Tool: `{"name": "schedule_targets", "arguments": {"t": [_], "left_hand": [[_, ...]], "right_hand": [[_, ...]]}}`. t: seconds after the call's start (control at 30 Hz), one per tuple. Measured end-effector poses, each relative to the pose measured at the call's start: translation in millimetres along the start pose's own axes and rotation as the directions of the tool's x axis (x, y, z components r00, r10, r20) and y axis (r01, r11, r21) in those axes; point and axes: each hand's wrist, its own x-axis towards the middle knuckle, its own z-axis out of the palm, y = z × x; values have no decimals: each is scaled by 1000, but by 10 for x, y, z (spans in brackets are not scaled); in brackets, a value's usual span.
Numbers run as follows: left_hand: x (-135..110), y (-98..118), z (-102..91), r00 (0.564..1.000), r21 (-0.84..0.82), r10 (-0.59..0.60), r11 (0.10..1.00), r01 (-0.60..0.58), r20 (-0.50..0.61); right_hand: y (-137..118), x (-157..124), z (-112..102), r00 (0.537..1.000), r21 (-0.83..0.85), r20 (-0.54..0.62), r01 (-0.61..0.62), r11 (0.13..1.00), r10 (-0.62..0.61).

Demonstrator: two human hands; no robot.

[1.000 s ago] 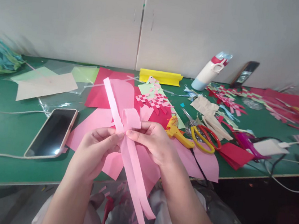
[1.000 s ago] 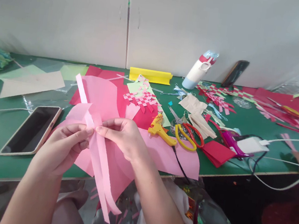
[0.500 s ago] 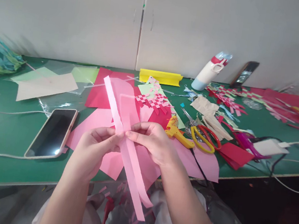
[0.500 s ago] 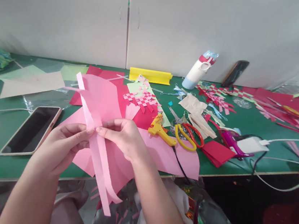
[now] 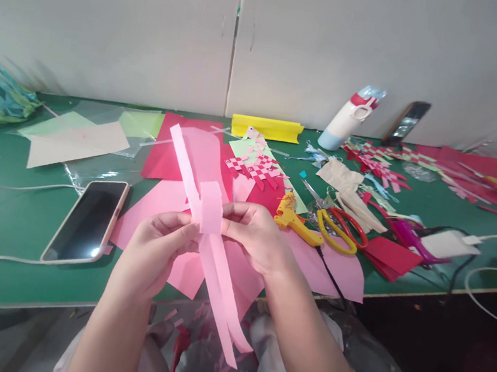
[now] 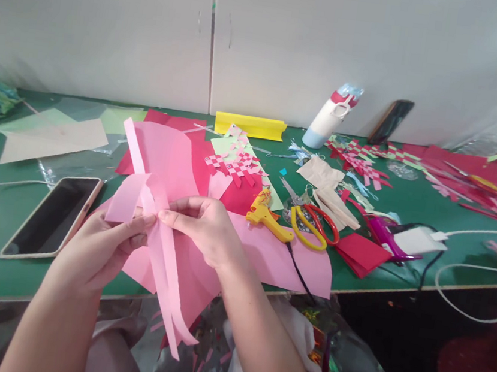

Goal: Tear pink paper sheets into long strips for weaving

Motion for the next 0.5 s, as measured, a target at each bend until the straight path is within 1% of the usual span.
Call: {"name": "schedule_targets", "arguments": {"t": [0.2, 0.33, 0.5], "left_hand": [[10, 1, 13, 1000, -18, -20, 1000, 20, 6], [14, 7, 14, 1000, -8, -17, 1000, 17, -12], [-4, 34, 24, 999, 33, -19, 999, 21, -38]], "right_hand": [[-45, -10, 17, 999, -28, -28, -23, 999, 22], [-14, -3, -22, 998, -22, 0, -60, 998, 60], [6, -2, -23, 999, -19, -27, -45, 999, 44]]}}
